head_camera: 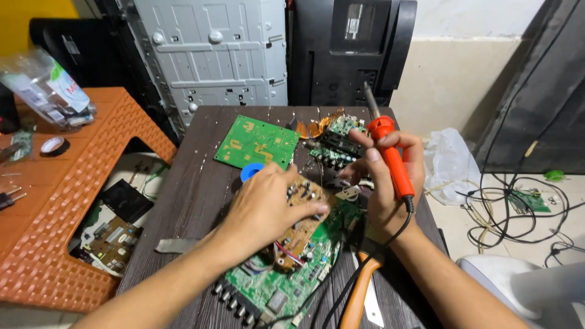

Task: Soldering and cleaning electronic components on a circuit board using a soldering iron and a brush.

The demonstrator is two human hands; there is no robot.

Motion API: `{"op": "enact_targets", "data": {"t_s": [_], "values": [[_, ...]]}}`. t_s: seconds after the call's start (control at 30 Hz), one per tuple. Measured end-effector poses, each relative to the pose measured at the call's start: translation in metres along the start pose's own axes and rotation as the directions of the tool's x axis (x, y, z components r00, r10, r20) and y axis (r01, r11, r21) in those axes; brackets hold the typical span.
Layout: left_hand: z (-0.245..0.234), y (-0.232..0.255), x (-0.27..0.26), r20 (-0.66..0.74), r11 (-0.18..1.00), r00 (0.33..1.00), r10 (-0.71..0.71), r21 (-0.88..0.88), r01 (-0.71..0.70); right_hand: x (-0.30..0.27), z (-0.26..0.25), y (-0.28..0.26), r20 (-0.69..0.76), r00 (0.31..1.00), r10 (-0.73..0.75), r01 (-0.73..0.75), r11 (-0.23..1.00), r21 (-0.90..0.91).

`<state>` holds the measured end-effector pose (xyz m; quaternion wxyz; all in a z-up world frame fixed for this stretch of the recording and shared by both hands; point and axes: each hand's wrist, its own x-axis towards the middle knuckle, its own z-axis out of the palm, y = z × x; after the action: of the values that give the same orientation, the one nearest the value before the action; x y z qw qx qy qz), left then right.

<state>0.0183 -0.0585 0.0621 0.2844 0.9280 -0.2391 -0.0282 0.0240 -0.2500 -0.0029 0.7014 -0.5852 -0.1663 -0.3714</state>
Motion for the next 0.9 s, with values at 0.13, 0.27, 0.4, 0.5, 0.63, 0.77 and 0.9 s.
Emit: {"op": "enact_targets", "data": {"t_s": [0.13,0.27,0.4,0.5,0.63,0.77,0.9], "values": [[-0.001,0.003,-0.001,-0.018,0.999,1.000,0.000,0.052,0.001,-0.001,0.001,-0.001,-0.013,1.000,0.017,-0.016,1.000,0.009],[-0.003,0.007,-0.005,-0.073,0.996,0.997,0.028,0.091,-0.021,0.000,0.000,0.000,-0.008,1.000,0.005,-0.005,1.000,0.008],[0.003,-0.006,0.001,-0.035,0.990,0.999,0.033,0.138,-0.028,0.000,-0.002,0.002,-0.006,1.000,0.013,-0.013,1.000,0.023],[0.012,-0.020,0.002,-0.038,0.991,0.998,0.058,0.127,-0.053,-0.004,-0.005,0.002,0.004,1.000,0.005,-0.005,1.000,0.003],[0.003,-0.024,-0.001,-0.024,0.998,0.999,0.038,0.055,-0.037,0.002,-0.003,0.003,0.007,1.000,0.002,-0.002,1.000,-0.006],[-0.018,0.003,-0.017,0.028,0.994,0.994,-0.102,-0.045,0.103,0.001,-0.004,0.002,0.003,1.000,0.014,-0.014,1.000,-0.007],[-0.016,0.001,-0.014,0.044,0.993,0.993,-0.113,-0.026,0.114,0.000,-0.001,-0.002,0.009,1.000,0.023,-0.023,1.000,0.003]]}}
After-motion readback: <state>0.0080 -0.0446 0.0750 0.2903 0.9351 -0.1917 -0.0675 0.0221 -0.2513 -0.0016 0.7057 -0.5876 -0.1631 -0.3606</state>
